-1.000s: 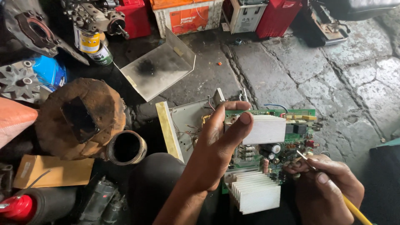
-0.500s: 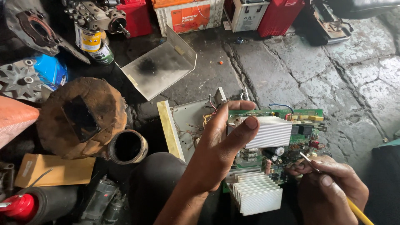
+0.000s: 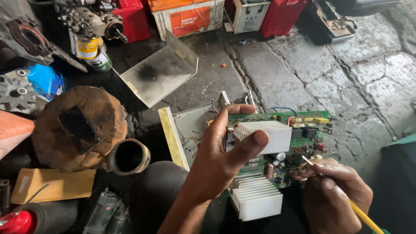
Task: Inspecting and probing a printed circuit board with a screwdriver in a workshop.
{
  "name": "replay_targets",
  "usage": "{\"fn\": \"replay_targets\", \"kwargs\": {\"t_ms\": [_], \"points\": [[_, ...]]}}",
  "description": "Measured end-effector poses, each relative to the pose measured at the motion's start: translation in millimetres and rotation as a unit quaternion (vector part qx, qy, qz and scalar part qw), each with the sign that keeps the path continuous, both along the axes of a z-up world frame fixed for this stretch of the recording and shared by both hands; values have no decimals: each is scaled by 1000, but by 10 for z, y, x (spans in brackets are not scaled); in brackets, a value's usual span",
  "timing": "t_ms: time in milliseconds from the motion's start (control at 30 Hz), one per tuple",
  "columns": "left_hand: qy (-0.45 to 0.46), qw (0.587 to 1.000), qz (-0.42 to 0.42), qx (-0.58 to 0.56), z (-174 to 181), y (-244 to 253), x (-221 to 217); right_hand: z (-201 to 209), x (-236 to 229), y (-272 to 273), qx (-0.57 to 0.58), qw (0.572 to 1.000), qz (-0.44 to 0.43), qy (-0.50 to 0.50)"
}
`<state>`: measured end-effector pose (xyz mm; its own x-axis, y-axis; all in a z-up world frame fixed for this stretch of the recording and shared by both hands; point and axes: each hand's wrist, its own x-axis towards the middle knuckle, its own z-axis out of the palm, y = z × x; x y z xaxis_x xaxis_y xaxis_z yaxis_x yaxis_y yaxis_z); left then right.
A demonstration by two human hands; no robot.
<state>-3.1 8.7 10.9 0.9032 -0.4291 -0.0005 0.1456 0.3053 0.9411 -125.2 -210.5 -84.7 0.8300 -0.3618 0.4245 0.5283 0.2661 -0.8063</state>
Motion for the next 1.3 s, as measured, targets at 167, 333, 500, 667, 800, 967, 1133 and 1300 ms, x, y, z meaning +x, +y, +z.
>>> {"fn": "replay_targets", "kwargs": {"t_ms": [167,333,500,667,800,967,1133,1300], "points": [[5,1000,-9,-14,-4,-4,1,-30,9,5,4,1000,-9,-17],[2,1000,-12,-25,-29,-31,5,-23,33,5,-9,999,-5,-40],[8,1000,3,-26,-72,-83,24,-1,81,-12,-18,999,-11,-47],[-10,999,42,20,-86,-147,56,-45,66,-46,-8,999,-15,-43],[48,997,68,6,-213,-211,144,45,71,-50,17,999,-20,-41],[67,996,53,-26,-267,-269,193,-53,42,-207,34,998,-34,-49],[56,997,46,-16,-256,-303,175,-31,0,-263,96,994,-17,-46],[65,997,36,-26,-247,-339,151,-29,-23,-287,92,994,-30,-42]]}}
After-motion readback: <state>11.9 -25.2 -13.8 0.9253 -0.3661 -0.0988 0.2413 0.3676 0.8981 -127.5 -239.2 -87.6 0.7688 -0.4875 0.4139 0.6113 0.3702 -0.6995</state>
